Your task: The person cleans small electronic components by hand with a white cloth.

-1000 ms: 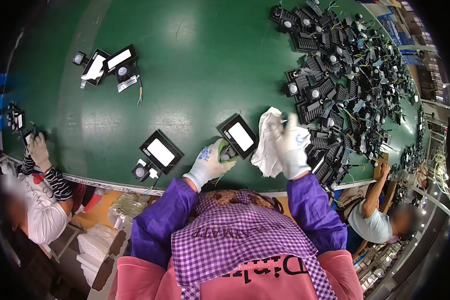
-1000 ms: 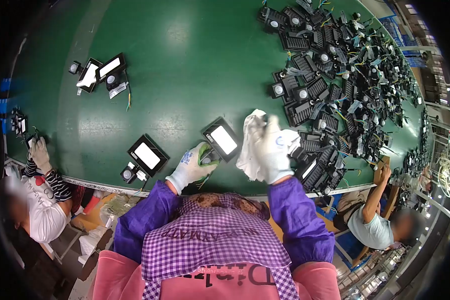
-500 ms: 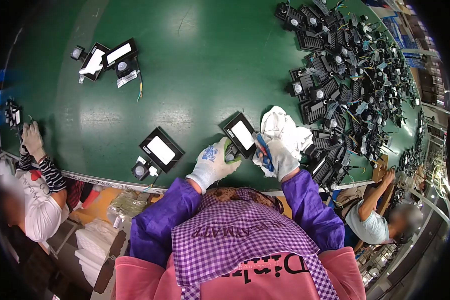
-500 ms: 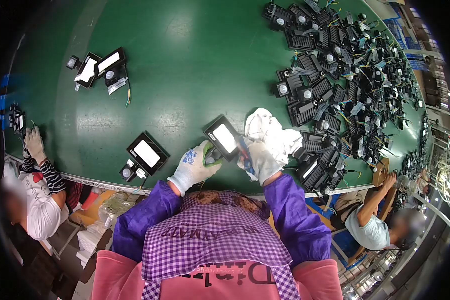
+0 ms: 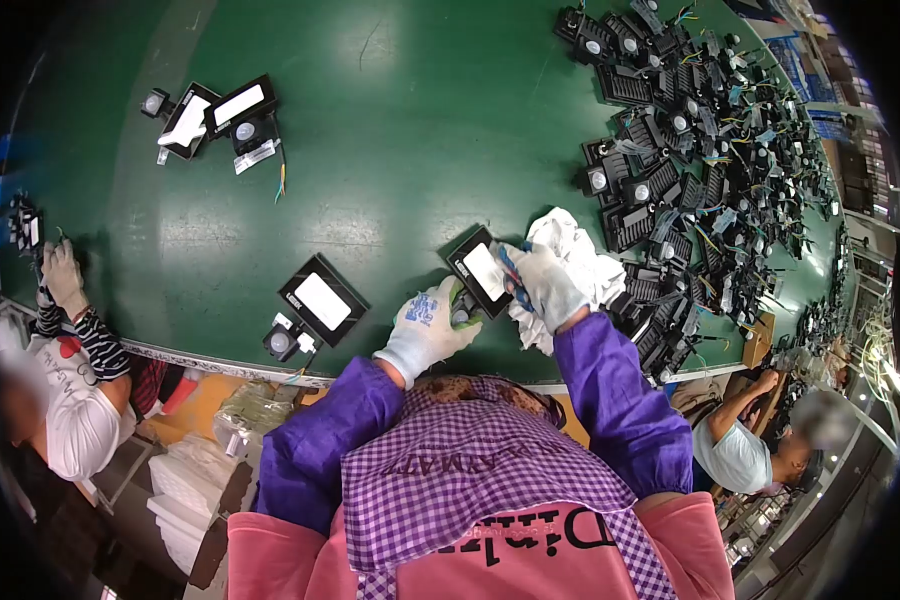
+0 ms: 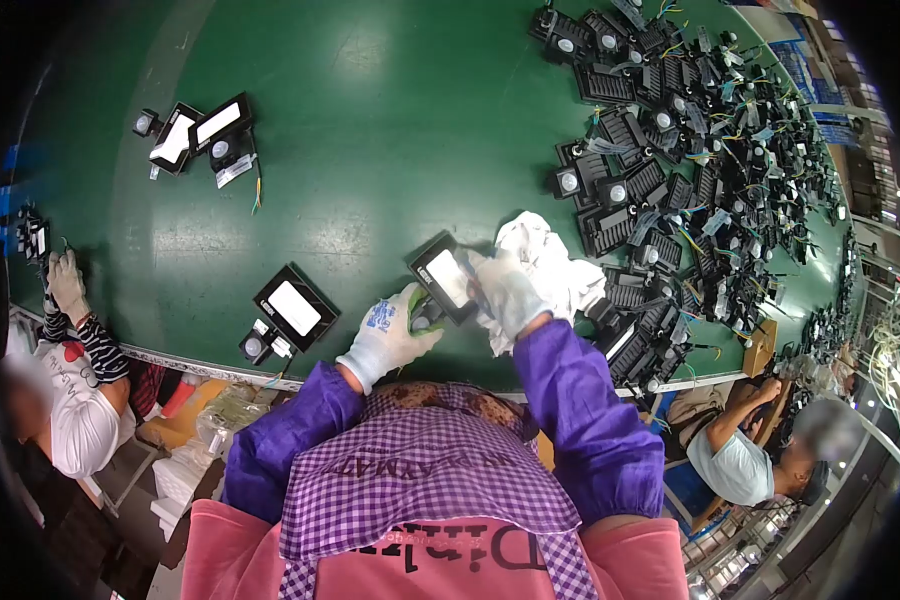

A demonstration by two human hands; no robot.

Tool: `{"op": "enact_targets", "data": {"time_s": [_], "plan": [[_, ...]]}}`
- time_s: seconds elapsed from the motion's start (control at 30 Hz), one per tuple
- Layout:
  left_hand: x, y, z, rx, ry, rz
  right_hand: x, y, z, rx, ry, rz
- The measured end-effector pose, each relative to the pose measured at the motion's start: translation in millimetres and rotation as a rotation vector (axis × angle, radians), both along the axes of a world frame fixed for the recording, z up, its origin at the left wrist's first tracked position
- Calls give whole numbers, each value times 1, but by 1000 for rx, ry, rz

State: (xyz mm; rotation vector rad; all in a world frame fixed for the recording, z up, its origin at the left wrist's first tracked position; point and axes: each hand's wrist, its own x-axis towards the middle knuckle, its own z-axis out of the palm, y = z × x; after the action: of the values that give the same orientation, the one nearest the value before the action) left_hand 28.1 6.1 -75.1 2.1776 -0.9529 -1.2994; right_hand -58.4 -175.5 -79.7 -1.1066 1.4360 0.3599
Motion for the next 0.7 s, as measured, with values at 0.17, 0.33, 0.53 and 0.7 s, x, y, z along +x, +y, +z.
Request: {"op": "enact_targets", "data": {"time_s": [0.17,0.33,0.53,0.7], "plan": [[7,4,-12,-77,120,-19,14,8,17,-64,-24,-29],[36,9,-16,-169,183,-45,14,-4,1,-2,-152,-123],[36,12,-24,-201,235,-48,-20,22,19,-34,-78,-19],[39,9,-25,-218,324,-51,-9,23,-1,-111,-44,-49]]}}
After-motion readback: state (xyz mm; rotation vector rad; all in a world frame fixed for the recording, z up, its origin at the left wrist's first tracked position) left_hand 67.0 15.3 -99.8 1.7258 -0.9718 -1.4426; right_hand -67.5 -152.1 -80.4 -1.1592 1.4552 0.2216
